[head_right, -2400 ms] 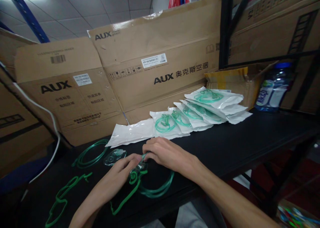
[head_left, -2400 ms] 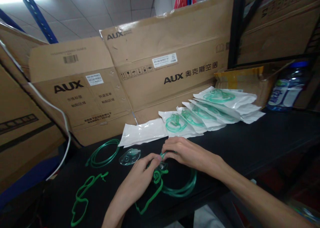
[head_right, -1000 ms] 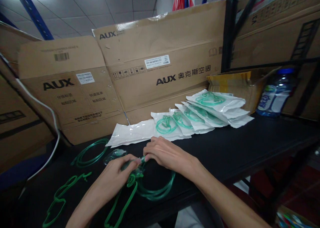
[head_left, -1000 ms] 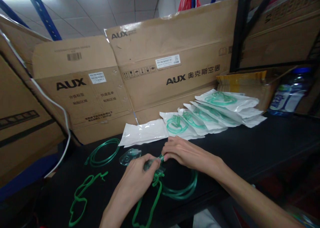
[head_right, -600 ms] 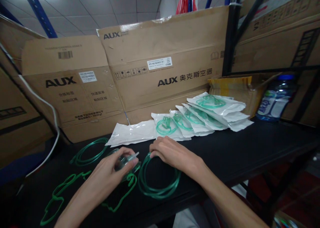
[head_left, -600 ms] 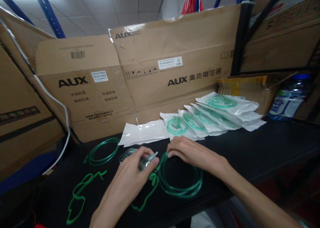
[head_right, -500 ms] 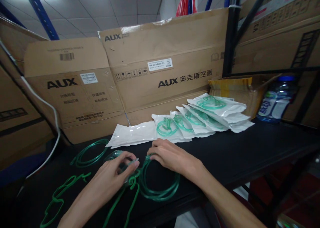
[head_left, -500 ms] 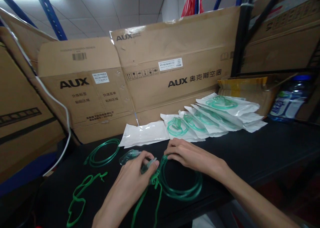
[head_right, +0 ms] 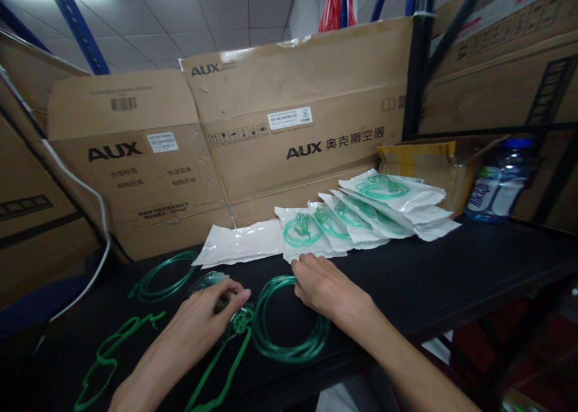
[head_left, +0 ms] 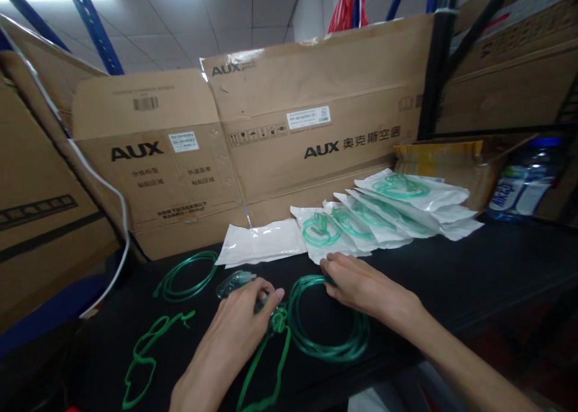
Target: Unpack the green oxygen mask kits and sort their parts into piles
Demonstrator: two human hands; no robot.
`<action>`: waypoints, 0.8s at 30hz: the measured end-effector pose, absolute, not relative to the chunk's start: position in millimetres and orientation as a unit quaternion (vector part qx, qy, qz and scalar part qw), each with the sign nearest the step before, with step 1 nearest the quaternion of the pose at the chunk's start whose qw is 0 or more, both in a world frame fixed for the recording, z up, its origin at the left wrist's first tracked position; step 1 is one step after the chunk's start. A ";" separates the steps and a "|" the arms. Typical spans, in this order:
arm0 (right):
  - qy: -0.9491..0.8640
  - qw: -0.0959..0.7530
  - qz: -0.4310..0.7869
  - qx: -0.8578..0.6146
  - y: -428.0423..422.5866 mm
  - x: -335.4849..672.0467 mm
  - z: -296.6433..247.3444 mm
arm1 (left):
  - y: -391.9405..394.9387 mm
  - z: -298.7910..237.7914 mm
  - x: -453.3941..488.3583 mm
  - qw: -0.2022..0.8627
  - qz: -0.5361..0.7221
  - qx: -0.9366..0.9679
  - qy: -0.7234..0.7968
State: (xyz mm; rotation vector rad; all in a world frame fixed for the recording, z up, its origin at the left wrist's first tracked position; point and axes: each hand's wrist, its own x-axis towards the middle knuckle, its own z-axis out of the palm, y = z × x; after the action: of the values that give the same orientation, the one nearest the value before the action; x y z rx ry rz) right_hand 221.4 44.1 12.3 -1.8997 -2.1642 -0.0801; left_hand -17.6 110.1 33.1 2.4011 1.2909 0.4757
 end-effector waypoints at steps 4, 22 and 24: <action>-0.742 0.135 -0.023 -0.656 42.7 225.3 16.7 | 112.2 30.8 -18.5 0.175 0.167 0.850 0.469; -0.777 0.328 0.006 -0.538 21.2 221.7 57.3 | 90.4 50.6 -8.0 0.236 0.294 0.860 0.344; -0.783 0.343 0.007 -0.518 20.2 216.2 60.6 | 87.0 53.9 -6.7 0.271 0.267 0.863 0.334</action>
State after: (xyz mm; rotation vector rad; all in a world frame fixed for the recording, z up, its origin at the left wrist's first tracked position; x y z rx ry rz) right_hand 216.2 20.2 60.6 -1.3468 -2.0356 0.0191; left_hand -6.7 87.0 53.9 2.3243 0.8987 0.7194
